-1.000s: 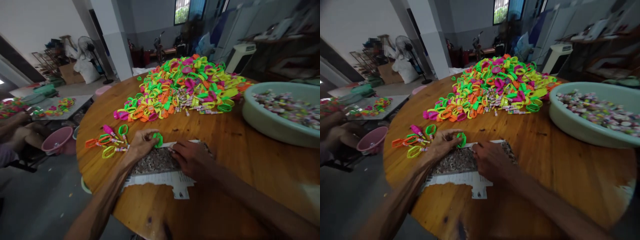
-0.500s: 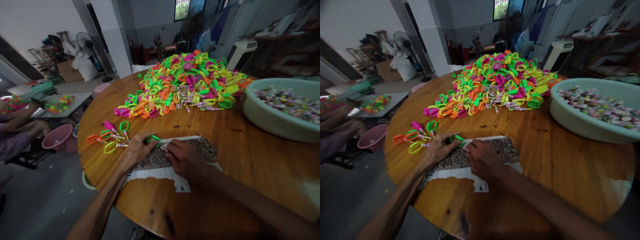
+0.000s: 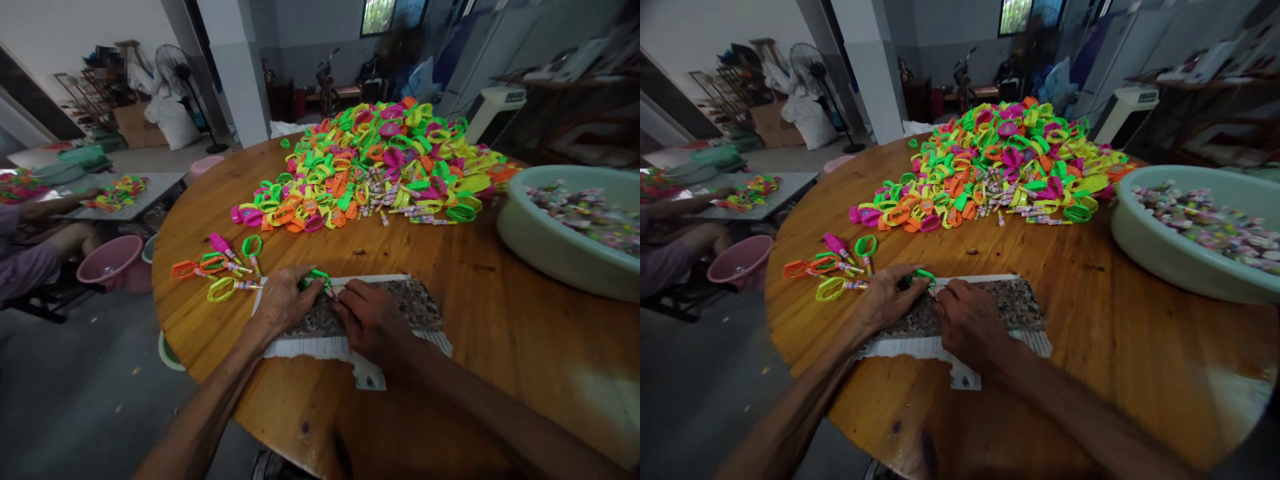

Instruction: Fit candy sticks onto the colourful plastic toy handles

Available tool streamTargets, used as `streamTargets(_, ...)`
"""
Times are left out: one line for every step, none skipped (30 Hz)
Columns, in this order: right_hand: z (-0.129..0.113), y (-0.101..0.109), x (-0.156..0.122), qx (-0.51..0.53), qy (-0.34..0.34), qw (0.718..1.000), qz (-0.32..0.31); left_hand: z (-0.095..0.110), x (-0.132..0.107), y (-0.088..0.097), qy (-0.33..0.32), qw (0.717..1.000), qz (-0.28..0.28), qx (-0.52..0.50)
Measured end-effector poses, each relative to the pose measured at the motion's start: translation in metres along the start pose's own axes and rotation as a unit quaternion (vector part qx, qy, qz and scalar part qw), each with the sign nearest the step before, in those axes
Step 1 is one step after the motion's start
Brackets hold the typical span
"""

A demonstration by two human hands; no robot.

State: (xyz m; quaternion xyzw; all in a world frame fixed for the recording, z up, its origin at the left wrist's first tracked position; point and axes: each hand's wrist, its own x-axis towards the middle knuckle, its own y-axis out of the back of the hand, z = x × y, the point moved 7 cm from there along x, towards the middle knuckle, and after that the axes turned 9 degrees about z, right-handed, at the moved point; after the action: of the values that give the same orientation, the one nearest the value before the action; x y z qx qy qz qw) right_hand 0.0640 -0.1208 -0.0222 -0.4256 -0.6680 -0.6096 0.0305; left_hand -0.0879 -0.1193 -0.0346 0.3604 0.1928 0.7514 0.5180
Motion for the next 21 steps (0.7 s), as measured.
streamTargets(-0.0019,0.0001,0.0,-0.008,0.008,1.0,0.001,0.0006,-0.0001,0.0,0.0,1.0,-0.002,0.001)
streamTargets(-0.004,0.0001,-0.0002,-0.018,0.016,1.0,0.0,0.001,0.0,0.0001,0.002,1.0,-0.005,0.003)
streamTargets(-0.006,0.0001,-0.0004,-0.03,0.023,0.999,0.0,0.0014,0.0001,0.0001,0.003,1.0,-0.007,0.006)
streamTargets(-0.0078,0.0001,-0.0007,-0.042,0.029,0.999,0.001,0.0018,0.0002,0.0002,0.005,1.0,-0.01,0.01)
streamTargets(-0.0092,0.0001,-0.001,-0.053,0.031,0.998,0.002,0.0022,0.0004,0.0001,0.006,1.0,-0.013,0.015)
streamTargets(-0.0101,-0.0001,-0.0014,-0.06,0.031,0.998,0.003,0.0026,0.0006,0.0001,0.006,1.0,-0.016,0.019)
streamTargets(-0.0107,-0.0005,-0.0017,-0.064,0.031,0.997,0.003,0.0029,0.0007,-0.0002,0.006,1.0,-0.019,0.022)
streamTargets(-0.0112,-0.0007,-0.0019,-0.064,0.033,0.997,0.004,0.0028,0.0007,-0.0009,0.007,0.999,-0.024,0.023)
streamTargets(-0.0114,-0.001,-0.0021,-0.06,0.034,0.998,0.006,0.0025,0.0007,-0.0014,0.008,0.999,-0.027,0.024)
streamTargets(-0.0113,-0.0008,-0.0022,-0.052,0.034,0.998,0.01,0.0021,0.0006,-0.002,0.009,0.999,-0.029,0.023)
streamTargets(-0.0108,-0.0001,-0.0022,-0.04,0.032,0.999,0.018,0.0015,0.0005,-0.0023,0.01,0.999,-0.028,0.022)
streamTargets(-0.01,0.0011,-0.0022,-0.023,0.029,0.999,0.029,0.0009,0.0003,-0.0026,0.009,0.999,-0.027,0.021)
streamTargets(-0.0087,0.0027,-0.0022,-0.006,0.021,0.999,0.041,0.0007,0.0001,-0.0026,0.006,0.999,-0.024,0.02)
streamTargets(-0.0071,0.0042,-0.0022,0.01,0.012,0.999,0.051,0.0009,-0.0001,-0.0025,0.0,1.0,-0.021,0.019)
streamTargets(-0.0058,0.005,-0.0022,0.021,0.004,0.998,0.056,0.0013,-0.0004,-0.0023,-0.007,1.0,-0.019,0.018)
streamTargets(-0.0051,0.0052,-0.0021,0.025,-0.001,0.998,0.055,0.0016,-0.0007,-0.0023,-0.012,1.0,-0.019,0.016)
streamTargets(-0.0051,0.0049,-0.002,0.024,-0.002,0.999,0.049,0.002,-0.0009,-0.002,-0.016,1.0,-0.019,0.016)
streamTargets(-0.0056,0.0046,-0.0018,0.019,0.001,0.999,0.042,0.0023,-0.001,-0.0017,-0.018,1.0,-0.019,0.015)
streamTargets(-0.0064,0.0041,-0.0015,0.011,0.007,0.999,0.034,0.0025,-0.0011,-0.0013,-0.019,1.0,-0.018,0.015)
streamTargets(-0.0075,0.0037,-0.0013,0.0,0.014,1.0,0.025,0.0027,-0.0012,-0.0012,-0.019,1.0,-0.018,0.016)
streamTargets(-0.0082,0.0033,-0.001,-0.011,0.019,1.0,0.017,0.0028,-0.0012,-0.0012,-0.018,1.0,-0.018,0.016)
